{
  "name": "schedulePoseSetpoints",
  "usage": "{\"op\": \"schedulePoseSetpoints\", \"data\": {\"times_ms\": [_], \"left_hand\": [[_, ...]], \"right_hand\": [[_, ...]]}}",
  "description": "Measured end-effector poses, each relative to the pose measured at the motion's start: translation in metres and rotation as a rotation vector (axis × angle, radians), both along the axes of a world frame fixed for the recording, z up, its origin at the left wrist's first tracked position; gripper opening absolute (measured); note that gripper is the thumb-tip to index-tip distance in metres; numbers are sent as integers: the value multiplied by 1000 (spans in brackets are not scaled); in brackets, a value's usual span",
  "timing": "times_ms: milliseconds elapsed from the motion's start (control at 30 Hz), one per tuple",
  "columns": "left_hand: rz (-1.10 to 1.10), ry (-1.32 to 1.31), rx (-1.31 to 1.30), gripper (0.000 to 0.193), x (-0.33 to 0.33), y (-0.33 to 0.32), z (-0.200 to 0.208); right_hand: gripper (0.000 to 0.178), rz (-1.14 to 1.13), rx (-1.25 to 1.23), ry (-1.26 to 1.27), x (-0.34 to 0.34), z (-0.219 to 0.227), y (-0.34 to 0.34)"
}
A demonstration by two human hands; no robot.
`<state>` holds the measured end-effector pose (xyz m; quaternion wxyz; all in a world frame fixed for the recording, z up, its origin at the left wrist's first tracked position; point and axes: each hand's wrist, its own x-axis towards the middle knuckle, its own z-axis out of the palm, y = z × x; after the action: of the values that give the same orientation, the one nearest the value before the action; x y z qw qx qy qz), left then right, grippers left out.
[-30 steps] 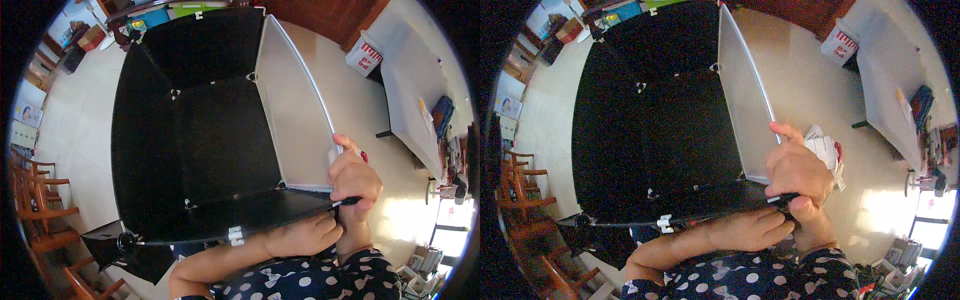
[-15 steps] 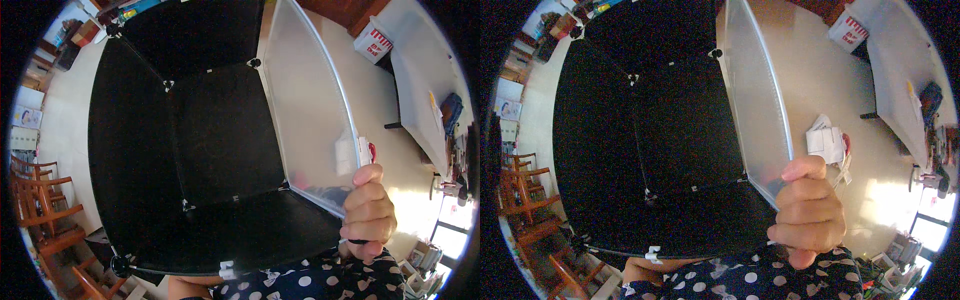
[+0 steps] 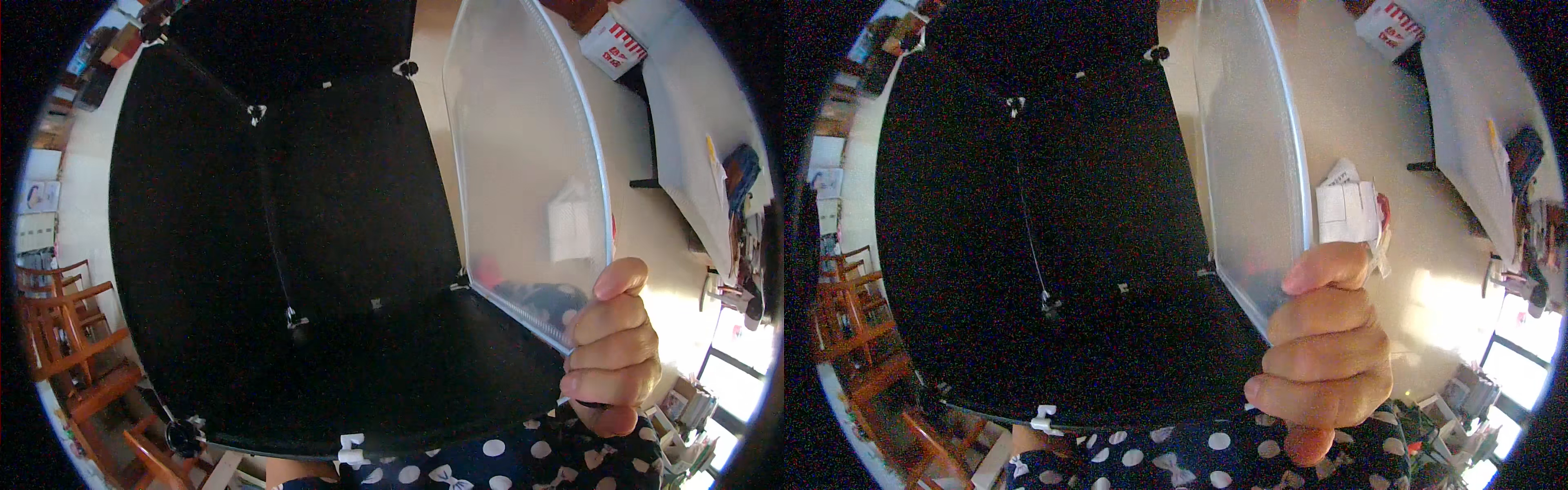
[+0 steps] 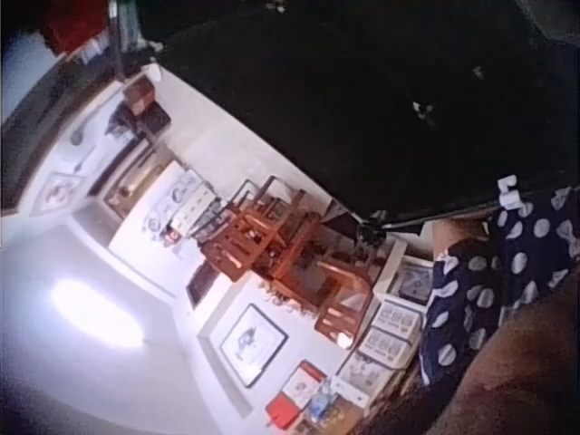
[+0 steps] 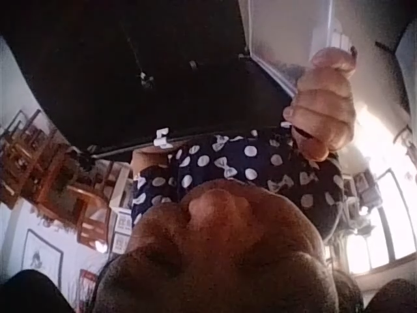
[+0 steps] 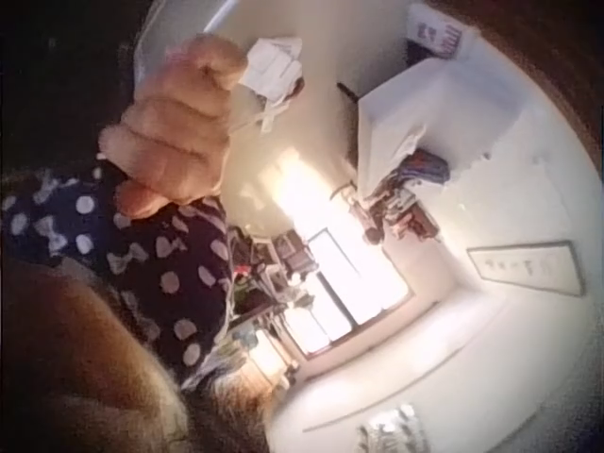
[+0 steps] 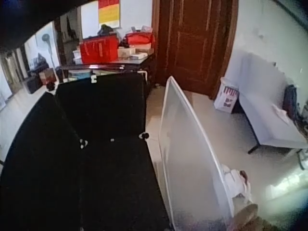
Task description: Assembling a modular storage cube by snapping panels into plastic connectors.
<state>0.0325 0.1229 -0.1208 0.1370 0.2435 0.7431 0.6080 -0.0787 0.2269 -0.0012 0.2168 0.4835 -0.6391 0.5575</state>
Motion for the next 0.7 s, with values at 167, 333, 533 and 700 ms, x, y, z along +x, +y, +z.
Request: {"op": "schedulePoseSetpoints", "data": {"times_ms": [167, 333, 533, 700], "left_hand": [[17, -98, -3, 24, 30, 4, 4], [58, -136, -71, 25, 40, -16, 0], [125, -179, -171, 25, 53, -42, 1], [150, -183, -217, 26, 57, -58, 3]], "right_hand": [[39, -13, 115, -47, 3, 7, 4], [25, 20, 104, -80, 6, 3, 2], [32, -49, 44, -34, 17, -11, 13], [40, -3, 47, -4, 9, -15, 15]]}}
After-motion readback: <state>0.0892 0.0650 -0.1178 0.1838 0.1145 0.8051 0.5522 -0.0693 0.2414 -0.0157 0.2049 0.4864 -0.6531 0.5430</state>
